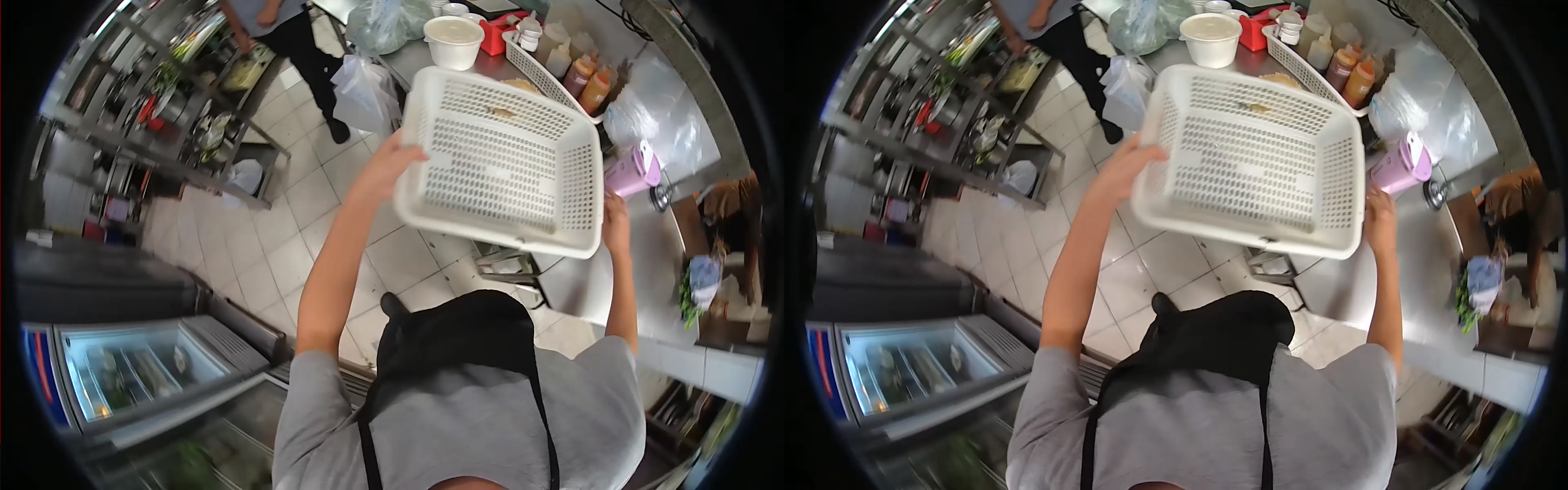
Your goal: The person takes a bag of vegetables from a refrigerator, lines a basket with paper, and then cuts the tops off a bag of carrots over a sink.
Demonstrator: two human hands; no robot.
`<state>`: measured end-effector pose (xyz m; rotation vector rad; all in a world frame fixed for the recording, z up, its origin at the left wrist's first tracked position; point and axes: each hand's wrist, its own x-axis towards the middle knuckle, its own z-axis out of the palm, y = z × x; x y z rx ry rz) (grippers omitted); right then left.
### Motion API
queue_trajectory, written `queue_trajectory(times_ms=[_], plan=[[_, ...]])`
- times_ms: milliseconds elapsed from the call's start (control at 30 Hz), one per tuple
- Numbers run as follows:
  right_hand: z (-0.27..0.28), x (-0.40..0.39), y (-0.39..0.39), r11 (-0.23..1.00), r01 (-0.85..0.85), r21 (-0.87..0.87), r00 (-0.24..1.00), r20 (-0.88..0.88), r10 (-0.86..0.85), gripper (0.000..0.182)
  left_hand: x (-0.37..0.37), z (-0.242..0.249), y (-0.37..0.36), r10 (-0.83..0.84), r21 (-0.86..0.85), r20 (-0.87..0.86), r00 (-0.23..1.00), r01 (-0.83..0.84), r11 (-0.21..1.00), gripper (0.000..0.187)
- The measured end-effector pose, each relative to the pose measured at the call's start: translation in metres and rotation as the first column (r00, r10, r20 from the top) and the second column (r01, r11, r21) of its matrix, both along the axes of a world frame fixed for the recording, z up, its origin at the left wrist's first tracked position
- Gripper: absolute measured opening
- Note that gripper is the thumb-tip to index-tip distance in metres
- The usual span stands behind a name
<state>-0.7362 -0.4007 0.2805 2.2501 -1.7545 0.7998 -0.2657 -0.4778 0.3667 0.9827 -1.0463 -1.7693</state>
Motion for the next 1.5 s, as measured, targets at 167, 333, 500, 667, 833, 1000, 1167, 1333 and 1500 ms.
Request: queue_trajectory(times_ms=[167, 333, 500, 667, 833, 1000, 1167, 1333, 1500], plan=[[0.027, 0.079, 0.127, 0.773, 0.634, -0.022, 0.752, 0.254, -0.609, 0.019, -0.033, 0.01, -0.096, -0.275, 0.077, 0.101, 0.956, 0.268, 0.96, 0.039], [0.029, 0.196, 0.194, 0.605, 0.787, 0.12, 0.539, 0.345, -0.768, 0.017, -0.062, -0.005, -0.154, -0.448, 0.096, 0.088, 0.89, 0.44, 0.893, 0.034], [-0.042, 0.282, 0.192, 0.718, 0.649, 0.252, 0.557, 0.485, -0.674, 0.013, -0.07, -0.014, -0.178, -0.481, 0.167, -0.196, 0.854, 0.513, 0.842, 0.046], [-0.069, 0.337, 0.17, 0.582, 0.542, 0.606, 0.453, 0.373, -0.81, 0.019, 0.021, -0.072, -0.175, -0.154, 0.005, -0.324, 0.934, 0.164, 0.986, 0.051], [-0.133, 0.353, 0.116, 0.617, 0.462, 0.637, 0.551, 0.34, -0.763, 0.024, 0.079, -0.216, -0.233, -0.276, 0.155, 0.186, 0.943, 0.249, 0.956, 0.047], [-0.15, 0.391, 0.034, 0.598, 0.427, 0.678, 0.562, 0.319, -0.763, 0.025, 0.053, -0.264, -0.311, 0.259, -0.61, 0.791, 0.554, 0.682, 0.403, 0.044], [-0.17, 0.454, -0.02, 0.434, 0.459, 0.775, 0.389, 0.265, -0.883, 0.029, 0.022, -0.341, -0.413, 0.196, -0.372, 0.923, 0.331, 0.899, 0.233, 0.033], [-0.201, 0.471, -0.133, 0.653, 0.518, 0.552, 0.679, 0.198, -0.706, 0.049, 0.021, -0.313, -0.412, 0.112, -0.555, 0.832, 0.544, 0.812, 0.179, 0.018], [-0.219, 0.448, -0.263, 0.864, 0.464, 0.196, 0.882, -0.015, -0.471, 0.055, 0.137, -0.401, -0.319, 0.183, -0.569, 0.65, 0.737, 0.313, 0.761, 0.042]])
